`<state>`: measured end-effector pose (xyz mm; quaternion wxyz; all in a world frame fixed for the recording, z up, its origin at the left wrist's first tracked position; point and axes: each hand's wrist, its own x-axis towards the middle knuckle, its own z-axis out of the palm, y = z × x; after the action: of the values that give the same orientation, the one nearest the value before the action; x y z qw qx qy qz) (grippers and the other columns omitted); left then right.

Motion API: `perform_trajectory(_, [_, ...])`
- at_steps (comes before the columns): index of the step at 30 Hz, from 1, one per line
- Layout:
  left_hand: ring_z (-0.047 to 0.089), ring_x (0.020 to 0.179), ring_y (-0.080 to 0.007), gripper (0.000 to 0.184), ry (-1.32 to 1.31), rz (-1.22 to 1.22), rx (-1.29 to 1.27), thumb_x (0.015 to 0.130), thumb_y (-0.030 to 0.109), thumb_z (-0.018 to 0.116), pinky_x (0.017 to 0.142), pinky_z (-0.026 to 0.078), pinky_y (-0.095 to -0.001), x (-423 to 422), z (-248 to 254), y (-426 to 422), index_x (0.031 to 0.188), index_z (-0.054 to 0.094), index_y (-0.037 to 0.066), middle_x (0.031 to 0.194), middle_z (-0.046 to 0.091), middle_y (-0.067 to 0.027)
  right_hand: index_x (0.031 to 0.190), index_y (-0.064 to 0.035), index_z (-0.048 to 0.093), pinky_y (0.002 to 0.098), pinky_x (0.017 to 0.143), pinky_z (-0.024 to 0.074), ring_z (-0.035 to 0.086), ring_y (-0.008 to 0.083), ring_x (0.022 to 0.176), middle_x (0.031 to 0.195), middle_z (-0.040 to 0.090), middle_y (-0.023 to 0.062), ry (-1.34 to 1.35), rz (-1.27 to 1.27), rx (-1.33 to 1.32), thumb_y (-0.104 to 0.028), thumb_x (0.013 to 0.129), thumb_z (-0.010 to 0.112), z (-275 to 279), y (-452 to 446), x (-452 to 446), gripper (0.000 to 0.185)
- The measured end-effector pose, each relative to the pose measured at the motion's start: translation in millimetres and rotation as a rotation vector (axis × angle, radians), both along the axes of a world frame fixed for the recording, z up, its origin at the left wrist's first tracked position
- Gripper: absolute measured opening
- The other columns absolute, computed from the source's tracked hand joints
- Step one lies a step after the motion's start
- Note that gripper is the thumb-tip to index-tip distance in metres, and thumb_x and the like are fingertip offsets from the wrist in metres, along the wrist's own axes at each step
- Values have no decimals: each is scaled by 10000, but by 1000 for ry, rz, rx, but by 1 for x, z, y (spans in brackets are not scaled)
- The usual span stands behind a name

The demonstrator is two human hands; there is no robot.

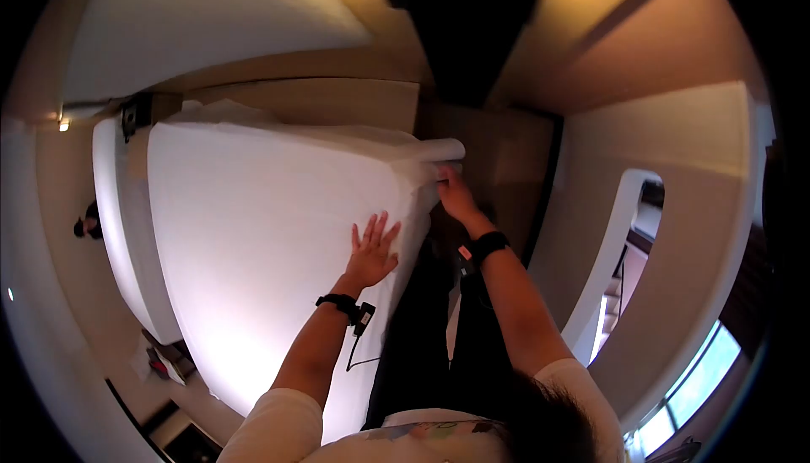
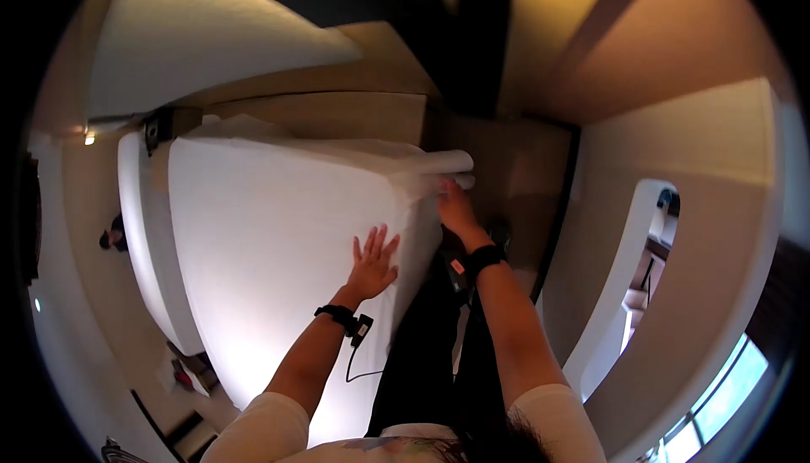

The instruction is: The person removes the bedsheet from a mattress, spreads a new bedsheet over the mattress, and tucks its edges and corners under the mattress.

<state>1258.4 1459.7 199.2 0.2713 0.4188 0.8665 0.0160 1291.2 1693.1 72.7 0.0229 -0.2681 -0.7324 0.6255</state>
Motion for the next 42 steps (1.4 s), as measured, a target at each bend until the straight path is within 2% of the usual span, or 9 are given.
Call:
perform_trajectory(3, [37, 1375, -309, 773, -45, -6, 5, 781, 367, 551, 1032, 24, -620, -6, 11, 3, 1426, 162, 192, 1492, 42, -124, 1176, -59, 463, 390, 857, 426, 538, 363, 1009, 1055, 573, 210, 162, 46, 346, -162, 855, 471, 20, 6, -56, 337])
perform_trajectory(6, [35, 1378, -281, 844, -135, 34, 5, 727, 372, 608, 1042, 41, -606, -15, 20, 10, 1426, 161, 218, 1496, 41, -95, 1245, -113, 481, 370, 982, 342, 448, 341, 1163, 1235, 502, 169, 4, 259, -63, -227, 877, 449, 15, 3, -89, 387])
perform_trajectory(13, [70, 1379, -246, 744, -269, 100, 167, 744, 197, 578, 1057, 60, -585, -24, 18, -9, 1402, 234, 240, 1499, 58, -44, 1162, -62, 537, 319, 875, 417, 547, 270, 1019, 1080, 590, 145, -79, 457, 32, -265, 877, 465, -33, 22, -114, 357])
perform_trajectory(16, [181, 1355, -276, 649, -352, 155, 349, 744, 88, 549, 1072, 121, -536, -34, -2, -19, 1352, 348, 196, 1453, 234, -98, 1120, -17, 547, 305, 830, 433, 558, 217, 951, 1044, 603, 123, -155, 498, -100, -274, 866, 494, -19, 28, -131, 365])
perform_trajectory(20, [561, 1023, -239, 334, -1052, 939, 1114, 873, 44, 396, 925, 426, -360, -33, -26, -27, 1197, 473, 23, 1092, 586, -139, 1115, 2, 547, 300, 827, 435, 554, 199, 945, 1035, 601, 113, -139, 684, 54, -278, 864, 515, -43, 43, -137, 378])
perform_trajectory(22, [600, 948, -226, 301, -1256, 1112, 1121, 899, 81, 374, 867, 474, -351, -41, -15, -37, 1162, 490, -6, 1059, 599, -149, 1130, -5, 544, 304, 806, 445, 558, 195, 922, 1039, 596, 113, -448, 499, -374, -325, 840, 566, -21, 41, -137, 432])
perform_trajectory(32, [648, 579, -229, 311, -1399, 1507, 761, 803, 37, 320, 548, 542, -289, -47, -16, -48, 890, 612, -28, 739, 656, -138, 1214, -87, 513, 342, 795, 464, 578, 225, 936, 1114, 582, 90, -809, 423, -584, -451, 754, 643, -38, 51, -119, 601])
perform_trajectory(38, [646, 608, -214, 291, -1377, 1592, 691, 815, 35, 326, 572, 538, -289, -51, -13, -57, 870, 607, -12, 749, 656, -134, 1149, -94, 570, 321, 766, 477, 609, 214, 883, 1045, 619, 115, -775, 559, -326, -303, 791, 626, -68, 41, -136, 418])
perform_trajectory(42, [639, 734, -243, 201, -1104, 1429, 711, 756, 18, 458, 622, 521, -313, -59, 1, -55, 896, 601, 32, 831, 656, -91, 965, -75, 609, 376, 674, 506, 631, 282, 785, 874, 625, 156, -219, 905, 731, -134, 786, 556, -25, 39, -193, 196])
